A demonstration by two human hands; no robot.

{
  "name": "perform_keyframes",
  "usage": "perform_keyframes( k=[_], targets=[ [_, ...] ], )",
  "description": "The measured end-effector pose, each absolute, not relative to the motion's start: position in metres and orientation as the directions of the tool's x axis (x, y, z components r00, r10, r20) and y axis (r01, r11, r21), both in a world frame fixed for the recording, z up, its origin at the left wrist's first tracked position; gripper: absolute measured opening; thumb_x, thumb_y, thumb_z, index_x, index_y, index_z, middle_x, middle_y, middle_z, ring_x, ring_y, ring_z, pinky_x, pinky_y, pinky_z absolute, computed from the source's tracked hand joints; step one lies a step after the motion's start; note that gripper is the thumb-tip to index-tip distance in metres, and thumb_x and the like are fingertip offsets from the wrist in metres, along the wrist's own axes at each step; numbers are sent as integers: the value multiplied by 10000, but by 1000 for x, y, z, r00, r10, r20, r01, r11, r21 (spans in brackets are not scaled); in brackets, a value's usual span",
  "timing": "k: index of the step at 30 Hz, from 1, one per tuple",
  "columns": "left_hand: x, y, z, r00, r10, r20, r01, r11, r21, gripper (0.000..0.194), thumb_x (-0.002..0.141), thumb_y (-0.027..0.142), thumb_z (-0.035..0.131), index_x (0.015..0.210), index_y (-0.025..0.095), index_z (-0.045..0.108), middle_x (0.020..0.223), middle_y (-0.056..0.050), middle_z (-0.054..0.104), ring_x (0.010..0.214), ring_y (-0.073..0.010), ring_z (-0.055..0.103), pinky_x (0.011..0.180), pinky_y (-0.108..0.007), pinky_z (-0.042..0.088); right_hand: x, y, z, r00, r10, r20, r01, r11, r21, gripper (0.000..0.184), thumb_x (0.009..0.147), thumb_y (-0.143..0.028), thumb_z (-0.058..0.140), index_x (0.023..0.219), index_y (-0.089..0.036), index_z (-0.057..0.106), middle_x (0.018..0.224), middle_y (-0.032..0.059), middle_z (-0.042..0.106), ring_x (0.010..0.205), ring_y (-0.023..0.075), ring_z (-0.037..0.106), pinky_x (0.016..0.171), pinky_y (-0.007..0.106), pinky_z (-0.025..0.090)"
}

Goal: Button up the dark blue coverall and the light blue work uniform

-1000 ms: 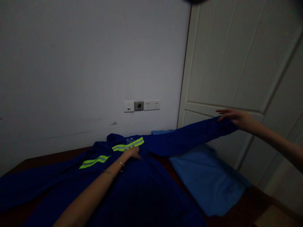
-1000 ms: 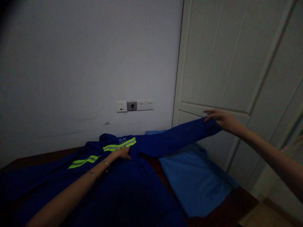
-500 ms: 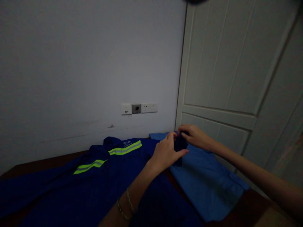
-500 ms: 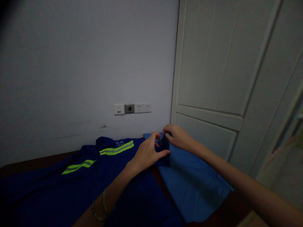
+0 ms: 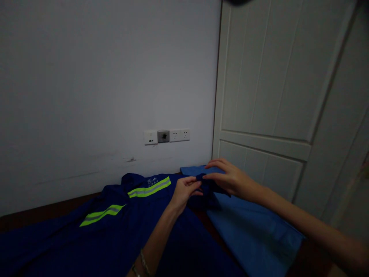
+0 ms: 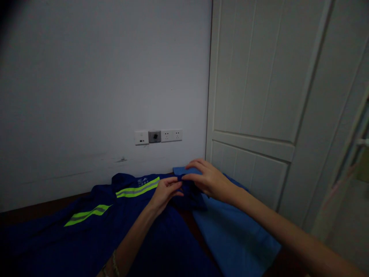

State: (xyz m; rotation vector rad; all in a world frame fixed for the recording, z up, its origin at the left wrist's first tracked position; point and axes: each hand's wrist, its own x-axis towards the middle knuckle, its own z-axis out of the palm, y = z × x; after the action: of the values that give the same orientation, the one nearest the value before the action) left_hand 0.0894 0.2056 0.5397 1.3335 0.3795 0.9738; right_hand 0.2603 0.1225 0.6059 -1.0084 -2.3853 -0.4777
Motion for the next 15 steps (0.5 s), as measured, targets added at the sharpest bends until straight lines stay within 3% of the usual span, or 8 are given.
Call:
perform_keyframes(
  k=[3, 6, 11, 15],
  targets=[
    [89, 207, 536, 622, 727, 290, -390, -34, 920, 208, 590, 274, 731, 638, 89, 650, 596, -12, 555, 553, -84, 508, 543, -195, 428, 250, 123, 605, -673, 553, 492, 710, 670, 217, 372, 798, -86, 458, 1118, -244, 564, 1175, 96, 495, 1127, 227, 408, 893, 429, 408],
    [89, 209, 534, 673, 697, 248, -396, 56, 917, 194, 586, 249, 740, 658, 89, 656, 606, -10, 560, 558, -70, 499, 563, -181, 400, 250, 128, 603, -681, 556, 476, 699, 687, 197, 314, 812, -113, 462, 1077, -227, 588, 1154, 100, 508, 1088, 215, 441, 864, 409, 433],
    [92, 209, 525, 740, 649, 179, -415, 229, 881, 224, 565, 252, 761, 639, 86, 629, 652, -32, 583, 607, -87, 533, 634, -201, 408, 261, 135, 605, -652, 588, 478, 682, 731, 31, 223, 832, -200, 494, 1002, -241, 632, 1149, 81, 521, 1069, 189, 477, 871, 367, 436],
    [96, 217, 519, 718, 684, 130, -461, 328, 825, 212, 552, 212, 760, 643, 96, 608, 671, -36, 599, 620, -100, 556, 646, -217, 422, 263, 128, 611, -609, 638, 471, 647, 743, -171, 157, 808, -256, 541, 892, -220, 668, 1092, 71, 576, 1050, 190, 502, 899, 382, 411]
  ],
)
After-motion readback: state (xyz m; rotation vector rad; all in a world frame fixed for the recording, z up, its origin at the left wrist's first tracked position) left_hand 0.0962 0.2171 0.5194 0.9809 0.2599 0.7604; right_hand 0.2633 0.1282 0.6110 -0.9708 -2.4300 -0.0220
